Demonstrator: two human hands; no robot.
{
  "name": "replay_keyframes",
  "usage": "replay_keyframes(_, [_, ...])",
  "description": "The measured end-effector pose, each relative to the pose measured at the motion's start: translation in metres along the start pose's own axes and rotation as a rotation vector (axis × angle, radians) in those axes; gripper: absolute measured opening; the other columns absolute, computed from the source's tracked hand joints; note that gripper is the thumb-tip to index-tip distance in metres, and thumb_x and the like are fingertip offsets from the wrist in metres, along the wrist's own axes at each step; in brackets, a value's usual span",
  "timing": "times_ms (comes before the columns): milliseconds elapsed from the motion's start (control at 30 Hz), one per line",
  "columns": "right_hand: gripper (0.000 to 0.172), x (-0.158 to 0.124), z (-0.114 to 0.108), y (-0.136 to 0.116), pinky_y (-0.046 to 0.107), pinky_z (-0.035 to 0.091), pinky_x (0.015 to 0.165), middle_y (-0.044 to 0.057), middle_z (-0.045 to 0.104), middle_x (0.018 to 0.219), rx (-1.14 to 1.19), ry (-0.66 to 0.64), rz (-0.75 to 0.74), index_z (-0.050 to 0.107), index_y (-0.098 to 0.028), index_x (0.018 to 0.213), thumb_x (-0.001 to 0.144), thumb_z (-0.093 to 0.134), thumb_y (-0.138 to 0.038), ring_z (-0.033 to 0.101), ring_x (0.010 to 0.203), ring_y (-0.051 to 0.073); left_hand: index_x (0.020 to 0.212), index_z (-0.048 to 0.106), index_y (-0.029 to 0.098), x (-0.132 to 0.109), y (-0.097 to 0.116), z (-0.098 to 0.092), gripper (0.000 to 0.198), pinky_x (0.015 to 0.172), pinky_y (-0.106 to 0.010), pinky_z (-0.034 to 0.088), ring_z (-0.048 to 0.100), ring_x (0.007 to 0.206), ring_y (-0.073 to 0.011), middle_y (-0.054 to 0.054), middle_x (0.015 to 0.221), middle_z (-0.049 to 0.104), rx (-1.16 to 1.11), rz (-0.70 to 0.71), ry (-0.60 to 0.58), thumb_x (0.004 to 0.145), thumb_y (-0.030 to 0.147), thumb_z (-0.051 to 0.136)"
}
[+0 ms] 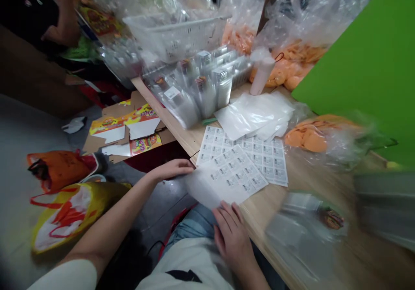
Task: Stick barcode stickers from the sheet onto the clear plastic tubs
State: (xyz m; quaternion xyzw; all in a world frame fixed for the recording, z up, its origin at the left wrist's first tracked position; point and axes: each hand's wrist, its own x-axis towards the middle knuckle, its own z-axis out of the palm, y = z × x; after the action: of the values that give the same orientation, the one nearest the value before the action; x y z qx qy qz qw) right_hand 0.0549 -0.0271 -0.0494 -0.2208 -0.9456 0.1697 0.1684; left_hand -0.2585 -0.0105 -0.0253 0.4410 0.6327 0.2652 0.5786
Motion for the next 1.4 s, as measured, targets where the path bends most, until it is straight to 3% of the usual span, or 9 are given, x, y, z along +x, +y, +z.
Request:
replay_keyframes(100, [0.04,0.01,0.0,-0.001,0.045,0.042,0.094,0.01,0.06,0.11,0.066,0.085,0.097,0.047,-0.016,0.122,0.082,0.05,-0.014,0.053,0.107,0.022,0.093,0.065,0.014,0.006,0.001,0.013,0.042,0.073,-0.024,0.044,0.059,0.078,-0.0147,-0.002,0.086,0.067,-0.133,-0.021,-0.257,0.065,0.044,0.07])
replay_keyframes(267, [0.032,0.05,0.002,-0.011,0.039,0.048,0.081,0.011,0.058,0.099,0.165,0.197,0.363,0.053,-0.017,0.115,0.084,0.051,-0.025,0.054,0.093,0.021,0.101,0.063,0.014,-0.006,-0.003,0.05,0.041,0.083,-0.028,0.044,0.059,0.084,-0.0155,-0.002,0.092,0.067,-0.317,0.02,-0.365,0.068,0.037,0.069])
replay_keyframes(500, [0.022,0.076,0.002,-0.01,0.036,0.046,0.082,0.008,0.061,0.091,0.299,0.17,0.444,0.062,-0.018,0.1,0.086,0.049,-0.029,0.055,0.088,0.019,0.099,0.059,0.011,-0.018,0.015,0.06,0.03,0.076,-0.025,0.044,0.056,0.083,-0.0154,-0.004,0.093,0.064,-0.01,0.182,-0.191,0.077,0.031,0.059])
replay_keyframes(633, [0.023,0.075,0.0,-0.004,0.034,0.045,0.081,0.006,0.063,0.088,0.508,0.169,0.584,0.065,-0.019,0.091,0.087,0.046,-0.031,0.057,0.086,0.018,0.101,0.058,0.012,-0.021,0.017,0.058,0.03,0.076,-0.026,0.044,0.056,0.084,-0.0165,-0.004,0.096,0.064,0.084,0.177,-0.223,0.078,0.031,0.057])
replay_keyframes(767, [0.028,0.075,-0.001,0.008,0.03,0.048,0.071,0.005,0.064,0.089,0.846,0.441,0.945,0.063,-0.018,0.089,0.081,0.052,-0.042,0.058,0.078,0.017,0.117,0.05,0.017,-0.022,0.024,0.046,0.043,0.086,-0.029,0.042,0.054,0.099,-0.0196,-0.005,0.113,0.059,0.176,0.216,-0.148,0.077,0.032,0.058])
replay_keyframes(933, [0.034,0.077,-0.011,0.014,0.025,0.048,0.058,0.0,0.06,0.075,1.144,0.984,1.206,0.053,-0.018,0.094,0.081,0.049,-0.048,0.056,0.06,0.011,0.13,0.039,0.022,0.026,0.072,0.017,0.058,0.076,-0.031,0.044,0.059,0.089,-0.0224,-0.008,0.102,0.063,0.695,0.194,-0.003,0.075,0.03,0.058])
replay_keyframes(1133, [0.038,0.066,-0.019,-0.011,0.023,0.043,0.051,-0.003,0.056,0.059,1.117,0.729,0.987,0.053,-0.016,0.108,0.086,0.042,-0.046,0.052,0.05,0.01,0.111,0.056,0.02,0.093,0.136,0.032,0.038,0.088,-0.037,0.038,0.049,0.109,-0.027,-0.012,0.115,0.056,1.025,0.386,0.082,0.074,0.014,0.057])
replay_keyframes(1267, [0.031,0.048,-0.023,-0.012,0.029,0.05,0.065,0.008,0.066,0.089,0.762,0.725,0.977,0.056,-0.016,0.105,0.086,0.046,-0.038,0.061,0.07,0.014,0.094,0.061,0.018,0.056,0.118,0.083,0.022,0.084,-0.035,0.04,0.054,0.094,-0.0214,-0.009,0.095,0.061,0.646,0.462,0.177,0.087,0.03,0.044])
replay_keyframes(1400, [0.029,0.042,-0.028,-0.003,0.034,0.049,0.08,0.01,0.064,0.101,0.216,0.715,0.665,0.057,-0.019,0.11,0.082,0.054,-0.024,0.06,0.09,0.018,0.096,0.059,0.015,0.001,0.092,0.12,0.039,0.072,-0.03,0.045,0.058,0.077,-0.0155,-0.006,0.085,0.061,-0.278,0.095,-0.034,0.087,0.048,0.039])
